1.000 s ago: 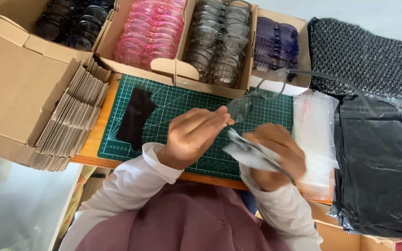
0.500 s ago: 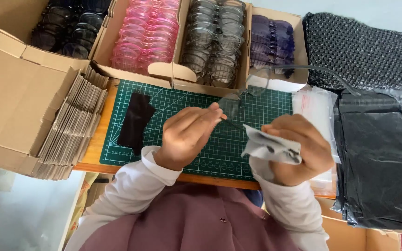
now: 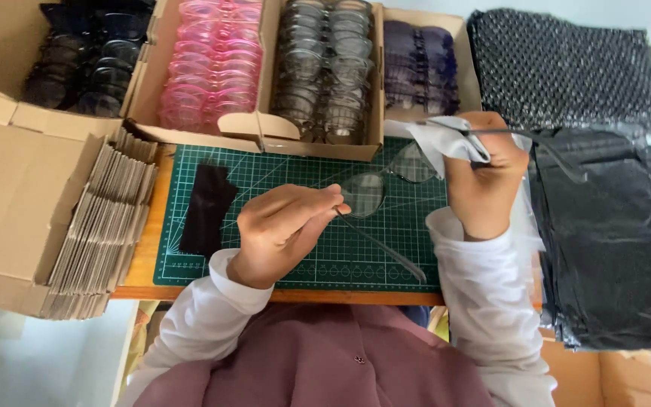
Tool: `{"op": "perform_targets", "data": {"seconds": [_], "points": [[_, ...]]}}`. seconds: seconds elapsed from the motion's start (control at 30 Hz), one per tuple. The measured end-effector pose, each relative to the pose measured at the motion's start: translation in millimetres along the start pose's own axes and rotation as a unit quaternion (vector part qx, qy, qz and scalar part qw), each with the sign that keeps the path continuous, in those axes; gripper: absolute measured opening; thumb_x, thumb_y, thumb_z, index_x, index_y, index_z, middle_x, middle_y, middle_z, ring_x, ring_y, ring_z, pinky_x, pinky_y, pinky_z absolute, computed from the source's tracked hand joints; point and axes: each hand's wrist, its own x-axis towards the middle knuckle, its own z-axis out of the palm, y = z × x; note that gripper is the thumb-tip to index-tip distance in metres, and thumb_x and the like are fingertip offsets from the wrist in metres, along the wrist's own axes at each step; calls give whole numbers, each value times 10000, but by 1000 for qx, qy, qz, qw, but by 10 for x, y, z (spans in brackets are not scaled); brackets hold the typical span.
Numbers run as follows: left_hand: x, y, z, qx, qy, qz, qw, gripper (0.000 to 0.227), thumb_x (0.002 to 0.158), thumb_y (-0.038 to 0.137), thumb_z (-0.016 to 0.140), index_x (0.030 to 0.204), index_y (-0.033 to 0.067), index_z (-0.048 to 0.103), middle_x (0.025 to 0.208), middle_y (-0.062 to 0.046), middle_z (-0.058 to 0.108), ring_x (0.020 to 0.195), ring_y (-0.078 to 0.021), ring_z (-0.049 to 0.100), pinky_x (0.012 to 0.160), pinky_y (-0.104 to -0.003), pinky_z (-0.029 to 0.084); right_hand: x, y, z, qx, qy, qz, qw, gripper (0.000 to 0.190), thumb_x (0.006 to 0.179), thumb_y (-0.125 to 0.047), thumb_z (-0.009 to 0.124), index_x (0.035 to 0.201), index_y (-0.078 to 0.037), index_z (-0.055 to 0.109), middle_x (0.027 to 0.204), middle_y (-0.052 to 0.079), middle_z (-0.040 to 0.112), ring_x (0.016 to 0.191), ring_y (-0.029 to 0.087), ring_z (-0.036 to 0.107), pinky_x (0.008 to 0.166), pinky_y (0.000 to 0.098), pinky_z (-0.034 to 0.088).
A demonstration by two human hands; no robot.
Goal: The person picks up a pair of eyeglasses from a box and wipes the lenses and frame with a white cloth. The person holds the glasses by the temples and rotates them to clean different sides before placing them back into the box.
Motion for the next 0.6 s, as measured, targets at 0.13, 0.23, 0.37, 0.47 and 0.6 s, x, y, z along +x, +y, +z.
{"op": "perform_targets", "data": {"seconds": [0.13, 0.23, 0.37, 0.47, 0.6], "points": [[-33, -50, 0, 22, -15, 8, 1000, 130, 858, -33, 790, 988, -38, 790, 897, -169, 794, 816, -292, 795, 689, -343, 658, -42, 41, -78, -32, 15, -1, 999, 96, 998, 73, 726, 907, 46, 741, 801, 139, 687, 770, 181, 596, 871, 376, 539], [-42, -77, 2, 12, -36, -4, 999, 144, 826, -71, 805, 965, -37, 791, 864, -188, 788, 810, -338, 792, 682, -377, 663, 46, -103, -204, -83, 31, -15, 996, 115, 1023, 34, 768, 926, 70, 717, 823, 196, 679, 819, 230, 631, 857, 383, 524], [-23, -38, 20, 23, -30, -25, 999, 160, 798, -69, 838, 948, -36, 793, 841, -186, 788, 779, -340, 789, 669, -380, 665, 75, -47, -395, -81, 93, -20, 992, 124, 1052, 77, 751, 944, 96, 692, 844, 192, 654, 831, 202, 558, 896, 359, 498], [-40, -57, 24, -17, -9, -14, 1000, 173, 802, -99, 822, 962, -42, 789, 843, -185, 788, 785, -340, 790, 670, -390, 667, 90, -130, -262, -80, 69, -39, 994, 129, 1041, 87, 747, 921, 104, 703, 891, 230, 673, 865, 251, 594, 898, 381, 494], [12, -33, -35, -15, -8, -2, 1000, 139, 860, -67, 776, 992, -26, 788, 867, -134, 794, 792, -247, 796, 668, -326, 663, -25, -148, -16, -36, -17, -7, 999, 114, 974, 101, 736, 882, 36, 749, 865, 200, 724, 808, 291, 678, 843, 415, 541]]}}
